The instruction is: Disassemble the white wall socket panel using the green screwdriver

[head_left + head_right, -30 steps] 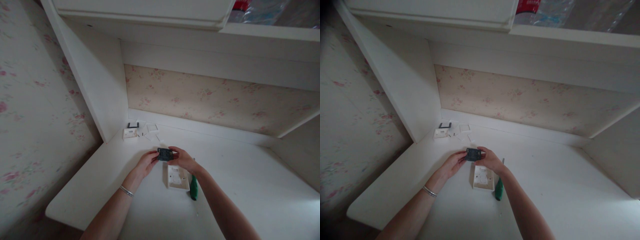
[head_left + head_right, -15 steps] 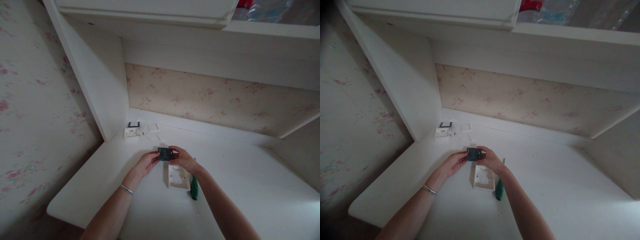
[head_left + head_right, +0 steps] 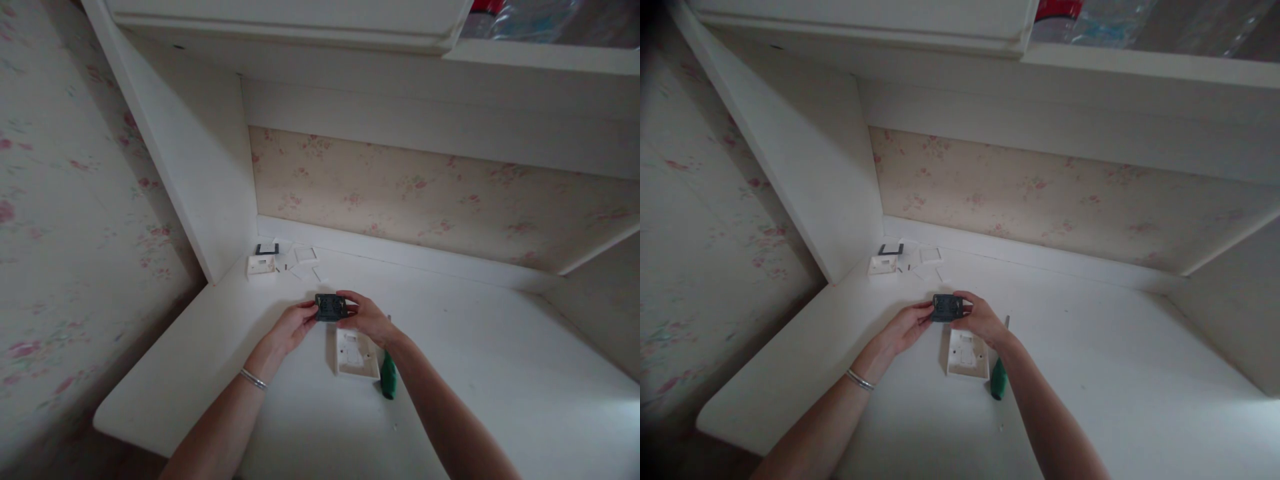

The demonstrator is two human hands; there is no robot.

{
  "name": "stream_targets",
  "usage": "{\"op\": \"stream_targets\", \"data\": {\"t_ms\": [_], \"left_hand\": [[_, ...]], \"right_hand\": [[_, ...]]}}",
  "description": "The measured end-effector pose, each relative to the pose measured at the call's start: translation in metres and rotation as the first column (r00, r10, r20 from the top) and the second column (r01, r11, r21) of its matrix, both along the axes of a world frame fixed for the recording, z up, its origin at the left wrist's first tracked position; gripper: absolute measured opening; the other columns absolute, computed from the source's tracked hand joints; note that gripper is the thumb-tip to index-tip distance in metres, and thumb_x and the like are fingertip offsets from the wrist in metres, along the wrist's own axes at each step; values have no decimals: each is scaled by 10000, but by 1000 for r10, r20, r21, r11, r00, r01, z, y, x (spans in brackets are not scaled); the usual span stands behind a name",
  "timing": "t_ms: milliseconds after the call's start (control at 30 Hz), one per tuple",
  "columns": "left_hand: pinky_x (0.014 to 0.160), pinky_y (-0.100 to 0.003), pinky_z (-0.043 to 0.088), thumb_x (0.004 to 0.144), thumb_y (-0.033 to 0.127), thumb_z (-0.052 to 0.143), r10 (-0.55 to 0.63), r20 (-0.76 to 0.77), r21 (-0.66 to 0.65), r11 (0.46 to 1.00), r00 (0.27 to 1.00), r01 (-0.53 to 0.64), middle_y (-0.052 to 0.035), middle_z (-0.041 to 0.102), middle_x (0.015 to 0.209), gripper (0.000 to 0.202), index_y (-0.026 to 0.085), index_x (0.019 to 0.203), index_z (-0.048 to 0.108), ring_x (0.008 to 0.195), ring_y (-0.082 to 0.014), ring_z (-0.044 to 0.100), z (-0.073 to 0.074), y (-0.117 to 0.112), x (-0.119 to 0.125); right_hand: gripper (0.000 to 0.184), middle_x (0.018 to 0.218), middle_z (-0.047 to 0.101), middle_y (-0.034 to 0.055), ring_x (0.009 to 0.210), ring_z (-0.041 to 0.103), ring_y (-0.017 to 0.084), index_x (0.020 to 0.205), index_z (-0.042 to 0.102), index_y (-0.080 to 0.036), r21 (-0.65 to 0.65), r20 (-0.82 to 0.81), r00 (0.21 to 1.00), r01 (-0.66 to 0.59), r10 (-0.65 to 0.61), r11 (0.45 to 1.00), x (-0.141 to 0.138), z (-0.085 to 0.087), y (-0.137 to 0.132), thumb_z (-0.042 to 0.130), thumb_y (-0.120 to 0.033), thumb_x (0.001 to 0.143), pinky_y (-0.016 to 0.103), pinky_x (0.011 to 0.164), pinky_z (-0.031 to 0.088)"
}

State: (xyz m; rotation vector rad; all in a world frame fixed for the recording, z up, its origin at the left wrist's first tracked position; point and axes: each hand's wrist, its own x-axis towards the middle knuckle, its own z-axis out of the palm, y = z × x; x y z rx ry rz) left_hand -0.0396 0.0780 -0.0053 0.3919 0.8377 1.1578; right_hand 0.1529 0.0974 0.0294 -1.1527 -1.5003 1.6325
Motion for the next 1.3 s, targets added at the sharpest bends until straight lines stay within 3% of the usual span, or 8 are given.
{"op": "stream_targets", "data": {"t_ms": [200, 400, 600, 833, 967, 1100, 1300], "left_hand": [[693, -196, 486, 811, -18, 555, -38, -17, -23, 999, 999, 37, -111, 691, 940, 221, 76, 939, 708, 763, -120, 612, 0, 0, -1], [773, -217, 485, 787, -10, 581, -32, -50, 45, 998, 998, 35, -133, 686, 1010, 197, 65, 917, 708, 859, -145, 623, 1, -1, 0], [801, -329, 508, 711, 14, 661, 127, -211, 105, 989, 969, -107, -115, 701, 898, 247, 107, 940, 672, 842, -201, 650, -4, -3, 4], [825, -343, 509, 694, 90, 685, 138, -291, 165, 982, 947, -93, -157, 673, 1055, 244, 88, 938, 696, 944, -230, 631, -8, -2, 6], [780, -334, 517, 684, 159, 706, 137, -330, 186, 980, 934, -78, -151, 678, 1034, 251, 97, 928, 702, 919, -230, 632, -7, -2, 7], [695, -302, 516, 686, 268, 723, 148, -460, 227, 973, 876, -45, -120, 687, 925, 264, 108, 896, 705, 833, -211, 632, -5, -4, 8], [580, -265, 500, 673, 378, 737, 153, -515, 232, 972, 843, -34, -97, 664, 867, 349, 128, 913, 700, 765, -198, 616, -2, -7, 7]], "right_hand": [[811, 911, 701, 26, 790, 643, 174, 1245, 499, -206, -5, -5, 1000, 8, -8, 1000, -2, -5, 2, 784, -100, 494, 293, 706, 497], [836, 1007, 679, 60, 873, 640, 203, 1271, 485, -211, 29, 39, 998, 44, -45, 999, 1, -6, 1, 779, -97, 497, 307, 705, 508], [866, 1082, 652, 77, 919, 635, 210, 1304, 445, -218, -10, -10, 998, 61, -62, 998, 1, -4, -3, 763, -85, 509, 309, 724, 511], [872, 997, 683, 58, 864, 647, 202, 1292, 450, -200, -2, -33, 998, 59, -59, 998, 0, -4, -2, 793, -123, 494, 307, 729, 506], [816, 947, 699, 61, 850, 648, 197, 1244, 487, -161, -8, -24, 999, 48, -49, 999, 0, -3, -2, 804, -146, 493, 304, 738, 501], [792, 978, 699, 62, 862, 649, 198, 1239, 506, -165, 18, -3, 1000, 11, -11, 1000, 0, -6, -2, 812, -188, 509, 312, 751, 502], [436, 1044, 691, 88, 880, 645, 197, 1126, 630, -148, 219, 230, 966, 67, -119, 973, 0, -14, 6, 602, -373, 754, 331, 793, 487]]}}
